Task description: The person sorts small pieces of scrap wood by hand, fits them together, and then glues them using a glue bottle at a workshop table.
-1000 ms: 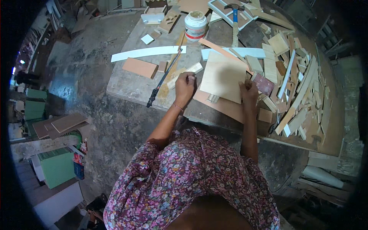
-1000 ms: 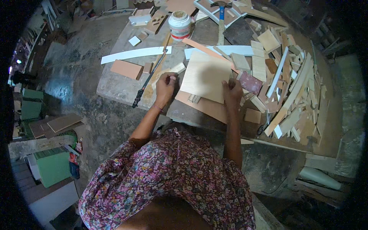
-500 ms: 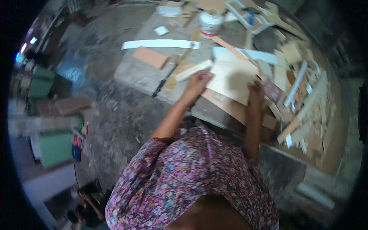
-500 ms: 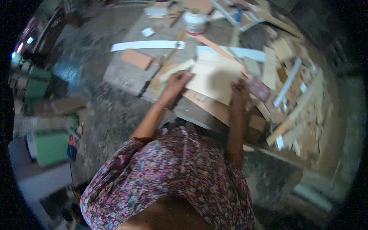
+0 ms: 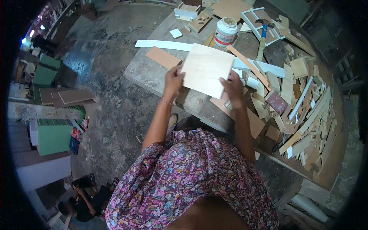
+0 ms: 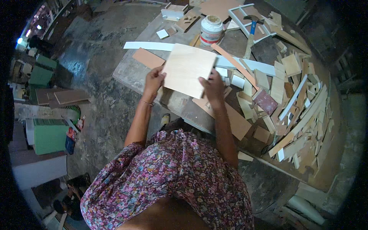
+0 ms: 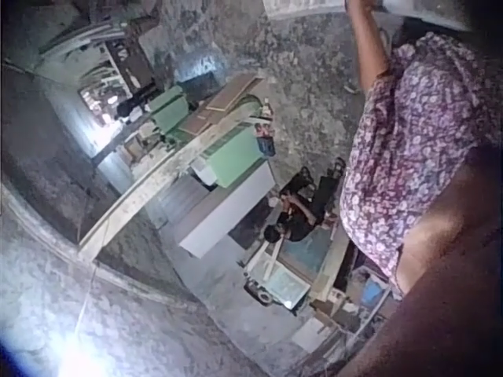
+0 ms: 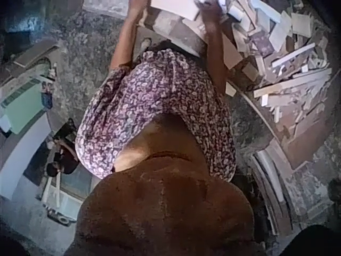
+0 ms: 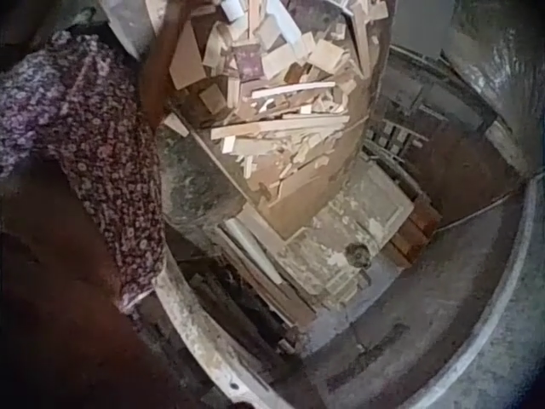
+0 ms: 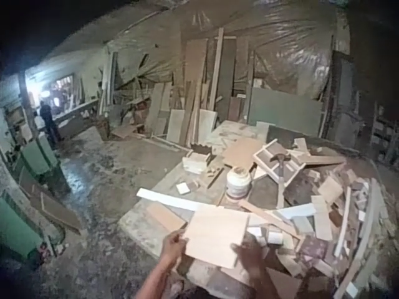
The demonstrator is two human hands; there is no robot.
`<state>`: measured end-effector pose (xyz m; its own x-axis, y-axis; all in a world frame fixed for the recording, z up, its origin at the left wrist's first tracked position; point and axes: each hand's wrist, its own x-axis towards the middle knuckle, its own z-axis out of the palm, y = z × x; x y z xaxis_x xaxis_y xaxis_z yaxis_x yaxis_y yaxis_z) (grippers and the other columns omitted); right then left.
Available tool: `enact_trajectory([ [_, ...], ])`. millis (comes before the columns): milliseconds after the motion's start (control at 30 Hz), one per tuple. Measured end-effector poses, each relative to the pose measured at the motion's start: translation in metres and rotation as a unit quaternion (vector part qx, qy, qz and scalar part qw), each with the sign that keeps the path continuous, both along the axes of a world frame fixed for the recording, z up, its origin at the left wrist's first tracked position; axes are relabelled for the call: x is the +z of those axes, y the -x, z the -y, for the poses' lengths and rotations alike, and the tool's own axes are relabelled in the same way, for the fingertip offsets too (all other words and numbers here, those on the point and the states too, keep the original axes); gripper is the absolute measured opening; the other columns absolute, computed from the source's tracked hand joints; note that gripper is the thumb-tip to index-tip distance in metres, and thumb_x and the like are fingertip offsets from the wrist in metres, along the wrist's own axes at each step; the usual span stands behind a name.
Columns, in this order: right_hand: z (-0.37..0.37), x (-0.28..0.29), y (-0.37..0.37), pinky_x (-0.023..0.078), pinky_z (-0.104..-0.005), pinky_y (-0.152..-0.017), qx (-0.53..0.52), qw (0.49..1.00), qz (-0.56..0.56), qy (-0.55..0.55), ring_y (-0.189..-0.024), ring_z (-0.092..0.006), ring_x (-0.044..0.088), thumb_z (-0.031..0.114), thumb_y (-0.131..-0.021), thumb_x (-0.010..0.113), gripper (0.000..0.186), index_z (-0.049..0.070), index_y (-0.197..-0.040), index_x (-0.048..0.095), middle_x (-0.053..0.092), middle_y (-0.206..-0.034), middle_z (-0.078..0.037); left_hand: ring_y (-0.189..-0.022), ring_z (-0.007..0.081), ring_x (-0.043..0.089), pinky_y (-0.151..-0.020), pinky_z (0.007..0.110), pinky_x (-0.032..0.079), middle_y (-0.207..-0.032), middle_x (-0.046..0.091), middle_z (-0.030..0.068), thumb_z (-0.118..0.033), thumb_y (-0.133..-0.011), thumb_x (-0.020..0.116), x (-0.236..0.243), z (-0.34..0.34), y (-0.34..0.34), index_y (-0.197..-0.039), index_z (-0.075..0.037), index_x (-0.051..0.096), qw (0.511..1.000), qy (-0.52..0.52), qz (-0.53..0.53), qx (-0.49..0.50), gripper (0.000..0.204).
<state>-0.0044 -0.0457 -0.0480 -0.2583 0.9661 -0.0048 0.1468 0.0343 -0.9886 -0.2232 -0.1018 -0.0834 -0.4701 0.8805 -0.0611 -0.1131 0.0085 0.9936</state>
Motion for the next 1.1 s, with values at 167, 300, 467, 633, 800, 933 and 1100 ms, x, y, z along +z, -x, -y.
enact_trajectory([
  [167, -0.012, -0.024, 0.087, 0.047, -0.0258, -0.062, 0.055, 0.998, -0.015, 0.012, -0.077, -0.0145, 0.059, 0.01, -0.075, 0.062, 0.039, -0.001, -0.108, 0.046, 0.06, -0.087, -0.011, -0.057, 0.0077, 0.049, -0.048, 0.022, 0.039, -0.072, 0.056, 0.0021, 0.001, -0.072, 0.055, -0.014, -0.013, 0.087, -0.098, 0.003, 0.057, 0.994, 0.05, -0.099, 0.022, 0.026],
  [300, -0.014, -0.01, 0.151, 0.042, -0.0373, -0.079, -0.041, 0.98, 0.176, -0.082, -0.09, -0.0331, 0.055, 0.023, -0.068, 0.065, 0.049, -0.001, -0.107, 0.048, 0.057, -0.095, -0.021, -0.056, 0.009, 0.051, -0.047, 0.024, 0.04, -0.069, 0.058, 0.0071, 0.001, -0.073, 0.055, -0.019, -0.023, 0.136, -0.094, 0.005, 0.057, 0.968, 0.104, -0.227, 0.04, 0.021],
  [467, -0.023, -0.023, 0.188, 0.038, -0.0369, -0.085, -0.055, 0.987, 0.148, 0.001, -0.101, -0.0332, 0.049, 0.025, -0.07, 0.063, 0.055, -0.002, -0.114, 0.042, 0.051, -0.107, -0.022, -0.065, 0.0173, 0.054, -0.059, 0.032, 0.044, -0.074, 0.06, 0.0102, -0.006, -0.073, 0.06, -0.034, -0.04, 0.17, -0.095, 0.005, 0.057, 0.916, 0.16, -0.368, -0.012, 0.026],
  [633, -0.02, -0.039, 0.18, 0.04, -0.0362, -0.083, -0.081, 0.985, 0.15, -0.028, -0.097, -0.0321, 0.052, 0.024, -0.071, 0.063, 0.053, -0.005, -0.112, 0.044, 0.053, -0.102, -0.022, -0.071, 0.0273, 0.056, -0.065, 0.033, 0.044, -0.078, 0.057, 0.0161, -0.009, -0.068, 0.061, -0.018, -0.047, 0.147, -0.092, 0.002, 0.058, 0.848, 0.111, -0.516, 0.044, 0.026],
  [800, -0.005, 0.0, 0.117, 0.046, -0.0313, -0.067, -0.235, 0.962, 0.08, -0.115, -0.077, -0.023, 0.059, 0.017, -0.073, 0.062, 0.036, -0.001, -0.103, 0.053, 0.059, -0.086, -0.015, -0.078, 0.0227, 0.053, -0.071, 0.031, 0.044, -0.09, 0.054, 0.0153, -0.006, -0.073, 0.056, -0.003, -0.07, 0.085, -0.1, 0.0, 0.055, 0.937, -0.028, -0.338, -0.084, 0.028],
  [933, 0.02, 0.019, 0.033, 0.046, -0.0285, -0.067, -0.358, 0.903, 0.179, -0.155, -0.075, -0.0169, 0.059, 0.011, -0.081, 0.052, 0.022, -0.001, -0.1, 0.055, 0.061, -0.083, -0.01, -0.067, 0.0186, 0.058, -0.063, 0.028, 0.046, -0.077, 0.061, 0.0106, -0.007, -0.075, 0.057, 0.011, -0.053, 0.001, -0.097, 0.0, 0.056, 0.916, -0.052, -0.259, -0.302, 0.023],
  [1100, 0.039, -0.007, -0.054, 0.046, -0.0289, -0.066, -0.411, 0.87, 0.269, -0.049, -0.073, -0.018, 0.059, 0.023, -0.081, 0.054, 0.03, -0.003, -0.097, 0.056, 0.062, -0.08, -0.012, -0.069, 0.0203, 0.059, -0.063, 0.033, 0.046, -0.082, 0.061, 0.0137, -0.017, -0.074, 0.06, 0.007, -0.036, -0.092, -0.098, 0.001, 0.054, 0.898, -0.029, -0.197, -0.392, 0.031],
])
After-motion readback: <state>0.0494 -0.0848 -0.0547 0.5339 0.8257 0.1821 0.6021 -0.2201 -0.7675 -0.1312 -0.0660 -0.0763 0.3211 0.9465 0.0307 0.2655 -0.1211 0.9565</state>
